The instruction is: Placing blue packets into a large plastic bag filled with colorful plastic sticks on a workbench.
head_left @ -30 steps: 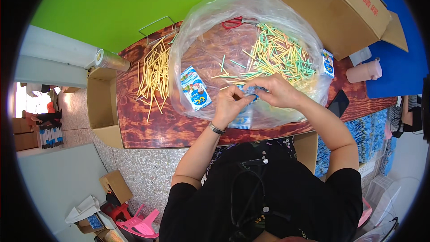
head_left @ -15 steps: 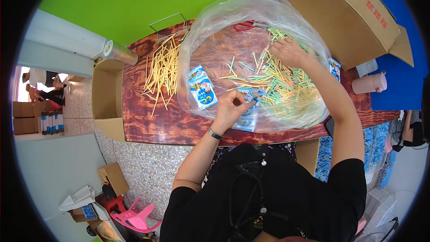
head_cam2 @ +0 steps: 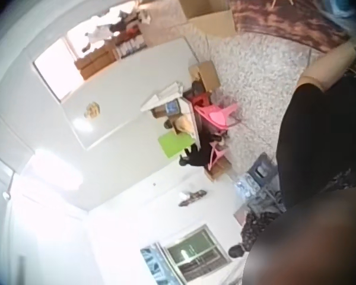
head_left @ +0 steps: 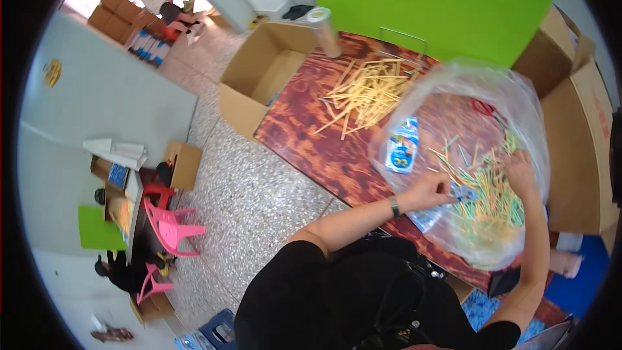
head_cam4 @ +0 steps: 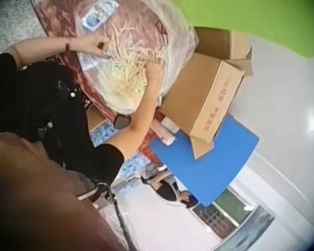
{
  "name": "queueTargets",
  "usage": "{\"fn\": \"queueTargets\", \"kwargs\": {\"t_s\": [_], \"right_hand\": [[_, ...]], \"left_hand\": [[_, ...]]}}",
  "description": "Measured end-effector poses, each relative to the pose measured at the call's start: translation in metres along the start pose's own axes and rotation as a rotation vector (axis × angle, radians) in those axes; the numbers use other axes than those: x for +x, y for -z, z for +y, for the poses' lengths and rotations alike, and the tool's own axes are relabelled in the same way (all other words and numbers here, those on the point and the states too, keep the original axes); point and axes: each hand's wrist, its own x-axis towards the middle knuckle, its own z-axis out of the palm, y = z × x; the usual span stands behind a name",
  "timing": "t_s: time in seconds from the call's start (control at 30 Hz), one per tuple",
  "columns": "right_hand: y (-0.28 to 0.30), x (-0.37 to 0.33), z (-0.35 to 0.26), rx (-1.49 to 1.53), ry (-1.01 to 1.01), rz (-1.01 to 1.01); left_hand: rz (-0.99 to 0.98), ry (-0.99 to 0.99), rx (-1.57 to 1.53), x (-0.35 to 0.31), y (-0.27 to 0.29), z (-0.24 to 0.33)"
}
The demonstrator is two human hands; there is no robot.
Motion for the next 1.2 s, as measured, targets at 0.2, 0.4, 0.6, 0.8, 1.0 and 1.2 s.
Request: {"fn": "queueTargets", "kwargs": {"t_s": [0.2,0.4,0.6,0.8,1.0,1.2], "right_hand": [[-0.011,-0.010,0.023,0.300,-0.133,-0.041],[0.014,-0.024,0.014,1.053,-0.537,-0.214],[0.017,0.007,0.012,1.084,-0.462,-0.379],[-0.011,0.002,-0.006,0.719,-0.265,-0.136],[-0.013,-0.002,-0.026,0.393,-0.424,-0.285],[-0.006,-0.005,-0.042,0.297,-0.509,-0.326]], "left_hand": [[0.002,0.047,-0.139,-0.001,-0.004,0.013],[-0.009,-0.004,-0.135,0.001,-0.010,0.008],[0.012,0.086,0.046,-0.003,0.013,0.009],[-0.045,0.123,-0.115,0.000,0.003,0.004],[-0.011,0.122,-0.142,-0.003,0.005,0.013],[-0.018,0.147,-0.133,-0.006,0.006,0.013]]}}
